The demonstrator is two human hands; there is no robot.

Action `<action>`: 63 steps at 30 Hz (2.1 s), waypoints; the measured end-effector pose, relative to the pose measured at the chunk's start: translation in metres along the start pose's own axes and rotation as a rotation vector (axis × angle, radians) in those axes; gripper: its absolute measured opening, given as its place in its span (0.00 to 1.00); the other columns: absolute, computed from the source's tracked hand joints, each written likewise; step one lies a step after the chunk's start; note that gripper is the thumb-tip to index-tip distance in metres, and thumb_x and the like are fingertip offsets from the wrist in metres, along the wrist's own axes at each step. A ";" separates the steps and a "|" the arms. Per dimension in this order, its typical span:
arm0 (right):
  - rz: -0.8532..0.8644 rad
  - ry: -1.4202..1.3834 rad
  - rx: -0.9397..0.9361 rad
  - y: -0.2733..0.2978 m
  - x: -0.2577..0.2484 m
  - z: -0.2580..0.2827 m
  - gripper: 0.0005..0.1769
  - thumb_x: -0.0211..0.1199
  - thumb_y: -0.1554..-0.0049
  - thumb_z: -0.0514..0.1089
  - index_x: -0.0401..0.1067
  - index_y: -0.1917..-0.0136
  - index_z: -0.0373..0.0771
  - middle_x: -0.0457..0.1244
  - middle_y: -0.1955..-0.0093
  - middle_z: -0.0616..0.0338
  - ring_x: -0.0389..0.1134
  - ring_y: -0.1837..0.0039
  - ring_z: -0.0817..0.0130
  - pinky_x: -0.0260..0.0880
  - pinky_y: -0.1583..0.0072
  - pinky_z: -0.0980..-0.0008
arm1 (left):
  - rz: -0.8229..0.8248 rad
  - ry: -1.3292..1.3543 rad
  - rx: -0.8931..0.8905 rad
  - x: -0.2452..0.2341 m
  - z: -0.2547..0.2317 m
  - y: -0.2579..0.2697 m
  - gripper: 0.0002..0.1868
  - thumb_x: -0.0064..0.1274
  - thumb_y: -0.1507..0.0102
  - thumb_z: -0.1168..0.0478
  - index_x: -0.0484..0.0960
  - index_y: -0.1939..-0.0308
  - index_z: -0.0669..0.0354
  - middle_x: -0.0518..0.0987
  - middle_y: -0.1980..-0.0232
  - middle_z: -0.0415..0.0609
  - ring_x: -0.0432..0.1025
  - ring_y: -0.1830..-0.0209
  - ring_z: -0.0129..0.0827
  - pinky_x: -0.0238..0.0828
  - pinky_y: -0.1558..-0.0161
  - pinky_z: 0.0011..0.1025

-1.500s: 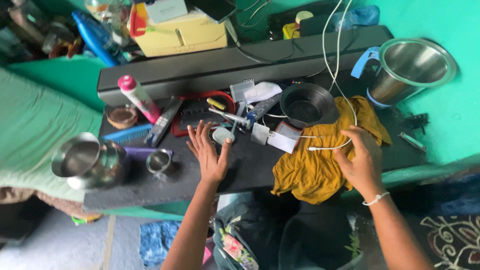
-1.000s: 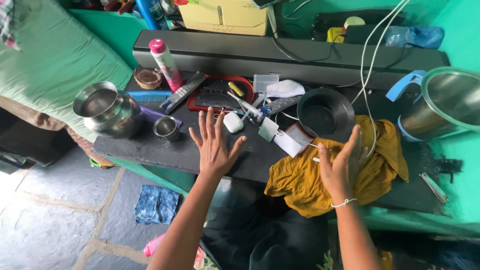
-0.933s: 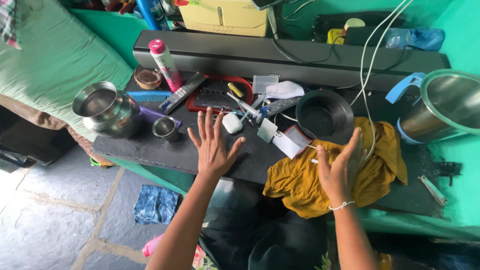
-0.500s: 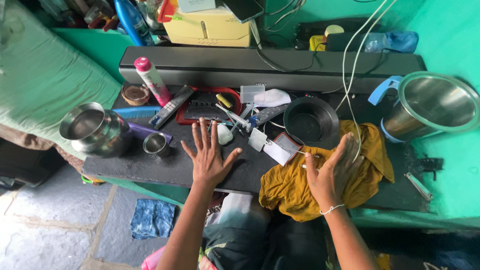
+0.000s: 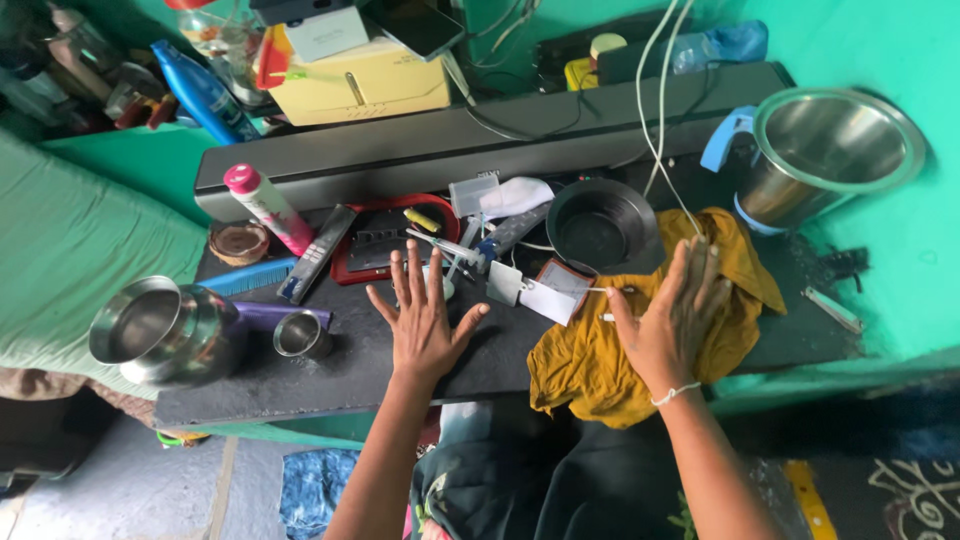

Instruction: The person organizes a cluttered table by picking up and moving various items, including a card, a plastic cup, a metal container, and a yellow cloth. They wipe the metal container with the cloth and place it back on the table.

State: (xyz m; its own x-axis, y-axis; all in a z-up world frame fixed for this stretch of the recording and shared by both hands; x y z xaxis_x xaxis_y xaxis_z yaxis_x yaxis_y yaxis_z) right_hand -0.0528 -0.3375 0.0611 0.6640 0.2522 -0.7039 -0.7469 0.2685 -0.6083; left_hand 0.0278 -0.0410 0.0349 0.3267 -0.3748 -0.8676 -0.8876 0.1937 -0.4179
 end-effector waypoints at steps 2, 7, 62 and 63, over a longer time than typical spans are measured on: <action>0.015 0.024 0.001 0.001 0.001 0.001 0.56 0.66 0.42 0.62 0.41 0.18 0.31 0.41 0.15 0.35 0.38 0.15 0.37 0.33 0.22 0.29 | 0.007 0.004 0.001 0.000 0.001 0.001 0.56 0.44 0.40 0.23 0.51 0.20 0.55 0.40 0.15 0.57 0.29 0.15 0.52 0.17 0.30 0.73; -0.052 -0.172 -0.109 0.007 -0.008 0.000 0.49 0.66 0.40 0.57 0.47 0.18 0.32 0.46 0.16 0.37 0.44 0.15 0.39 0.41 0.20 0.38 | 0.029 -0.009 -0.036 0.000 0.002 0.002 0.55 0.43 0.39 0.24 0.51 0.20 0.54 0.40 0.15 0.55 0.29 0.15 0.51 0.19 0.30 0.74; 0.298 0.498 0.527 -0.057 -0.011 -0.287 0.09 0.66 0.42 0.48 0.83 0.49 0.51 0.71 0.49 0.47 0.72 0.47 0.42 0.72 0.46 0.48 | -0.023 0.947 -0.341 0.003 -0.071 0.022 0.09 0.61 0.37 0.59 0.83 0.61 0.63 0.73 0.78 0.39 0.61 0.79 0.18 0.58 0.76 0.24; 0.239 0.520 0.496 -0.060 -0.013 -0.287 0.11 0.68 0.44 0.49 0.82 0.47 0.50 0.71 0.51 0.47 0.72 0.48 0.43 0.72 0.48 0.48 | -0.026 0.952 -0.340 0.002 -0.072 0.022 0.09 0.61 0.37 0.59 0.83 0.61 0.63 0.74 0.78 0.39 0.61 0.79 0.18 0.59 0.76 0.23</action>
State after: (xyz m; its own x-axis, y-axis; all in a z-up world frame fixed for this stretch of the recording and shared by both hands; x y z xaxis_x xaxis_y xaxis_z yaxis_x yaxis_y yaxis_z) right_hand -0.0269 -0.6238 0.0015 0.2917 -0.0821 -0.9530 -0.6831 0.6795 -0.2676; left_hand -0.0141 -0.1028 0.0430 0.0839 -0.9715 -0.2218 -0.9778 -0.0374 -0.2060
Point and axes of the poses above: each hand's wrist, its own y-axis away from the middle knuckle, its own x-axis out of the palm, z = x × y, the point moved 4 cm from there along -y, towards the middle knuckle
